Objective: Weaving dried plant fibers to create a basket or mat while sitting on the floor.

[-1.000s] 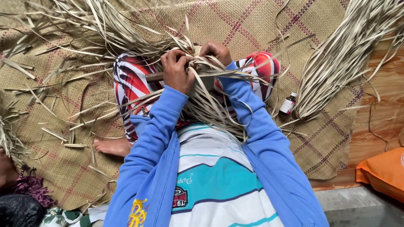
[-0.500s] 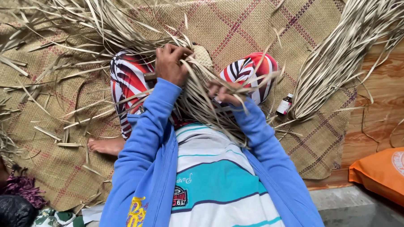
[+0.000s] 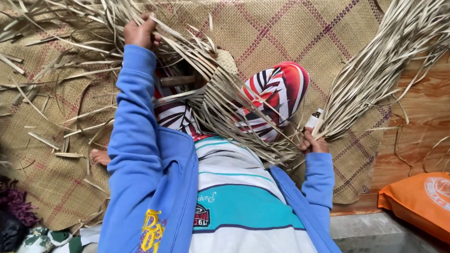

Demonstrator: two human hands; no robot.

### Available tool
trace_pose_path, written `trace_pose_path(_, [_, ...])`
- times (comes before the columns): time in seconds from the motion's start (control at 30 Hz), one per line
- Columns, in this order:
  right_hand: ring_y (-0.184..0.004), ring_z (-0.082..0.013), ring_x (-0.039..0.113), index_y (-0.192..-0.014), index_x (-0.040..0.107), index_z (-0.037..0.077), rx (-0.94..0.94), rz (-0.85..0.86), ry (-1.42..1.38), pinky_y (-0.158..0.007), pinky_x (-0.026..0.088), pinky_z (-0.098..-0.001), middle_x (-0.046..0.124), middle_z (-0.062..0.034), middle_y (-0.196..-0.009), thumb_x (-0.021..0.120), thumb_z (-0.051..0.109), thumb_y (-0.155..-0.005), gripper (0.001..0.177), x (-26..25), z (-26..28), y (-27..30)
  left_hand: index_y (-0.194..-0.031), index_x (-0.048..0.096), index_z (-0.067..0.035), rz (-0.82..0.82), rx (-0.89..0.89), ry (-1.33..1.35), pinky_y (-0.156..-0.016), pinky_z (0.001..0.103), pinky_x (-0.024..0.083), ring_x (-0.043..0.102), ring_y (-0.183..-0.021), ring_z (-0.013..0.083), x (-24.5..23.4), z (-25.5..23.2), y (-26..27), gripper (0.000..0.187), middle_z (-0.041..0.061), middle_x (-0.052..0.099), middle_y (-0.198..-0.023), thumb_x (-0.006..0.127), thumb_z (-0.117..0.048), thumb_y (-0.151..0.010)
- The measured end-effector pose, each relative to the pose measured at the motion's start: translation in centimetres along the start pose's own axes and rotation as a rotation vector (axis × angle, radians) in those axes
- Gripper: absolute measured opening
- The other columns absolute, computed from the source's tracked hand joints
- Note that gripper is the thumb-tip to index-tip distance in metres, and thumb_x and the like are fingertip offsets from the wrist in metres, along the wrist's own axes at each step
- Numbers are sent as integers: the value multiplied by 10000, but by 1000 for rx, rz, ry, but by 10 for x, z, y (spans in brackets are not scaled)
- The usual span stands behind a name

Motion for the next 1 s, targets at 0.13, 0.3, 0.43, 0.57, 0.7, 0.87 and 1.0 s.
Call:
trace_pose_path(0.13, [-529, -91, 557, -1342, 631, 77, -81, 254, -142, -604, 648, -311, 556, 67, -658, 918, 383, -856, 642, 32, 48, 10, -1083, 604, 36, -157, -105, 352, -461, 238, 530, 599, -605, 165, -28, -30, -12, 124, 120, 590, -893, 547, -67, -1041])
trace_pose_path(0.3, [-1542, -442, 218, -1643, 141, 15, 72, -777, 1046, -1253, 225, -571, 210, -298, -1663, 926, 7, -724, 1209, 50, 73, 10, -984, 660, 87, -167, 39, 818, -629, 371, 732, 792, -756, 381, -82, -62, -14, 281, 318, 709, -936, 548, -167, -1024])
trace_pose_path(0.43, [-1587, -410, 182, -1654, -132, 194, 113, -753, 1904, -1219, 143, -692, 111, -272, -1729, 910, 274, -808, 1345, 123, 81, -26, -1574, 192, 58, -184, 116, 535, -992, 551, 731, 728, -1211, 532, -75, -22, 1, 939, 346, 490, -1476, 735, -188, -847])
trace_pose_path(0.57, [-1026, -323, 679, -1208, 732, 50, -1206, -151, 1582, -983, 485, -472, 750, -156, -1102, 847, 195, -825, 426, 244, 70, -65, -1448, 357, -156, -106, 861, -260, -711, 296, 653, 611, -972, 239, -11, 10, 104, 599, 176, 466, -1297, 724, 29, -1011])
trace_pose_path(0.7, [-596, -196, 630, -1028, 865, 195, -1392, 520, 1011, -679, 547, -317, 675, 30, -735, 841, 243, -926, 115, 360, 37, -95, -1089, 619, -90, 26, 863, -597, -756, 421, 529, 622, -821, 321, 39, 62, 173, 246, 89, 558, -941, 709, -311, -1028])
trace_pose_path(0.87, [-641, -194, 646, -947, 806, 253, -1394, 407, 1236, -642, 539, -330, 613, 29, -750, 785, 335, -929, 86, 396, 6, -115, -1078, 499, -92, 142, 598, -669, -757, 506, 549, 658, -872, 369, 50, 82, 189, 386, 116, 538, -965, 626, -456, -1061])
trace_pose_path(1.0, [-715, -225, 669, -859, 741, 201, -1371, 421, 1290, -687, 562, -348, 610, 3, -771, 842, 252, -844, 115, 398, 1, -119, -956, 495, -144, 227, 454, -544, -688, 490, 510, 658, -751, 352, 45, 85, 182, 336, 102, 606, -800, 614, -435, -1074])
Point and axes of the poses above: each hand's wrist, its own y-axis away from the middle knuckle, its own x-axis out of the palm, z = x × y, the point moved 1 cm from there along -y, towards the middle knuckle
